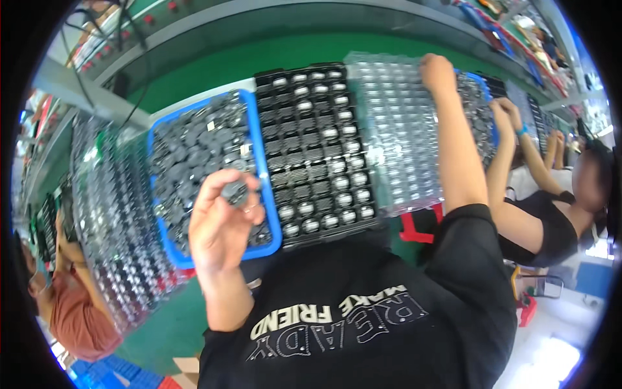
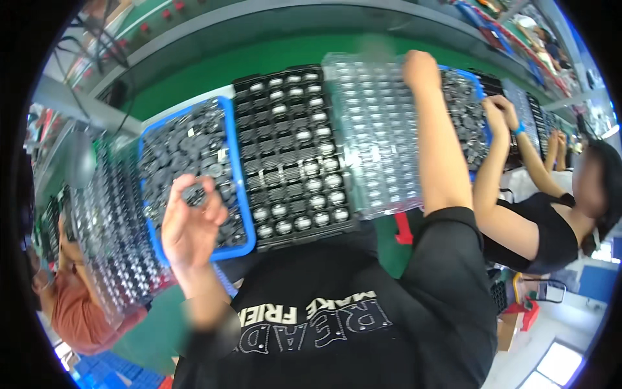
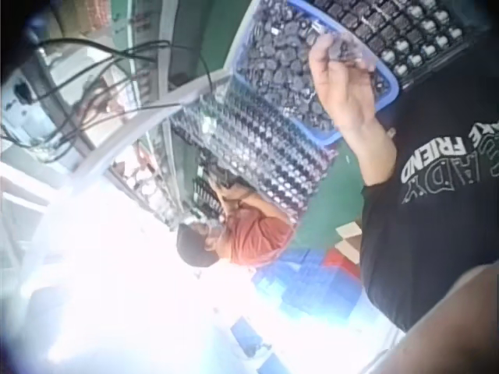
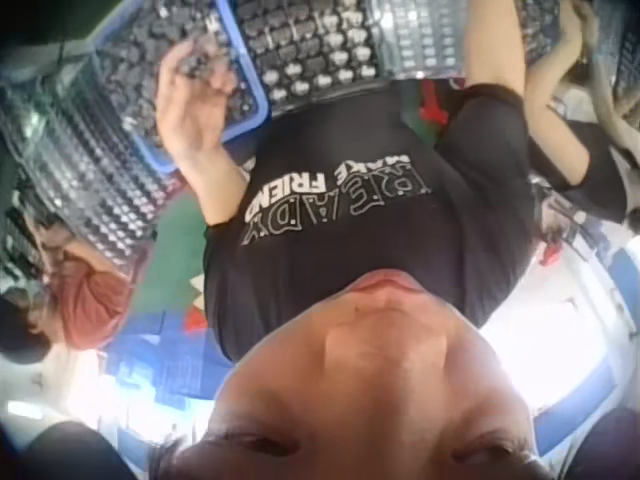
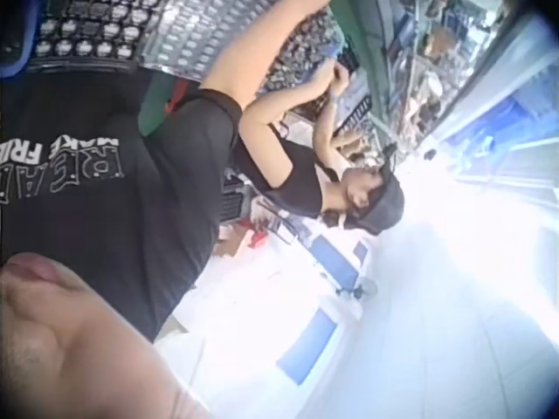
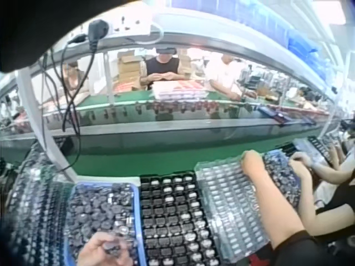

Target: Picking small electronic components from a blue bin and placing them into a black grid-structured tray.

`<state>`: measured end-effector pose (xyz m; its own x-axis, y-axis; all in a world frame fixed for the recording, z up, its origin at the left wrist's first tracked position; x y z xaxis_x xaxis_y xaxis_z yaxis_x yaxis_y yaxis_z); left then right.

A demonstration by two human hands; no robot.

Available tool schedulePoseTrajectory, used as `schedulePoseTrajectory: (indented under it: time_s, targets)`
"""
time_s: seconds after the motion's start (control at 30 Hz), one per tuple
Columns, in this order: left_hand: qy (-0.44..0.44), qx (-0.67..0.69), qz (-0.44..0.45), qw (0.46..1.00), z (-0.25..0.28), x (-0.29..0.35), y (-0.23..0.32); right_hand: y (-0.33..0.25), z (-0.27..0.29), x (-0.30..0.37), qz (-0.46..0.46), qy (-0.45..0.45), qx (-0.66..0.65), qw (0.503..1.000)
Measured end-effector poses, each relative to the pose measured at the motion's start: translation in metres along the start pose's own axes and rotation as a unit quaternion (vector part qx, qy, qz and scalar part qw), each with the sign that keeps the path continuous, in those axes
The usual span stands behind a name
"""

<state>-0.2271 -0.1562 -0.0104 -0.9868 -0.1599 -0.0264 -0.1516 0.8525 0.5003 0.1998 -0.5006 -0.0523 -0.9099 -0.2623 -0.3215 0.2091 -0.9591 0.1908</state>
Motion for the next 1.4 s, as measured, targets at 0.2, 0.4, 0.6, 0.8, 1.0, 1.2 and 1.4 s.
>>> schedulePoseTrajectory:
  time_s: [0.2,0.4,0.6,0.8,1.0,1.2,1.4]
  targets:
    - [0.009,-0.001,0.014,1.000,0.007,-0.005,-0.012,0.019,0.012,-0.007,0.019,-0.069,-0.083,0.994]
    - [0.013,-0.018,0.009,1.000,0.006,-0.010,-0.020,0.018,0.009,-0.017,-0.019,-0.104,-0.076,0.991]
    - [0.013,0.002,0.012,1.000,0.010,-0.002,-0.012,0.020,0.010,-0.016,-0.003,-0.112,-0.088,0.990]
    - [0.022,0.019,-0.005,1.000,0.010,0.000,-0.004,0.009,0.012,-0.010,0.098,-0.085,-0.093,0.987]
    - [0.027,-0.018,-0.017,0.999,-0.001,-0.011,-0.006,0.006,0.042,-0.011,0.071,-0.020,-0.154,0.985]
    - [-0.003,-0.093,-0.020,0.995,-0.015,-0.004,-0.004,-0.138,0.170,0.120,0.079,-0.058,-0.586,0.804]
    - [-0.003,-0.182,-0.065,0.981,-0.029,-0.009,-0.006,-0.211,0.247,0.226,0.134,-0.050,-0.692,0.708]
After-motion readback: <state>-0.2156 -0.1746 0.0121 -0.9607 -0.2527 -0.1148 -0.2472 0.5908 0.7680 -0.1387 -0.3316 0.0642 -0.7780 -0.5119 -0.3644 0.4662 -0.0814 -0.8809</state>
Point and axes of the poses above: each hand's wrist, its own x-axis away from the middle knuckle, its own z-axis out of the back of the hand, y = z × x, the point moved 8 cm from there along -x, towards the middle knuckle, and after that the axes turned 11 degrees about x, right-handed, at the moved point
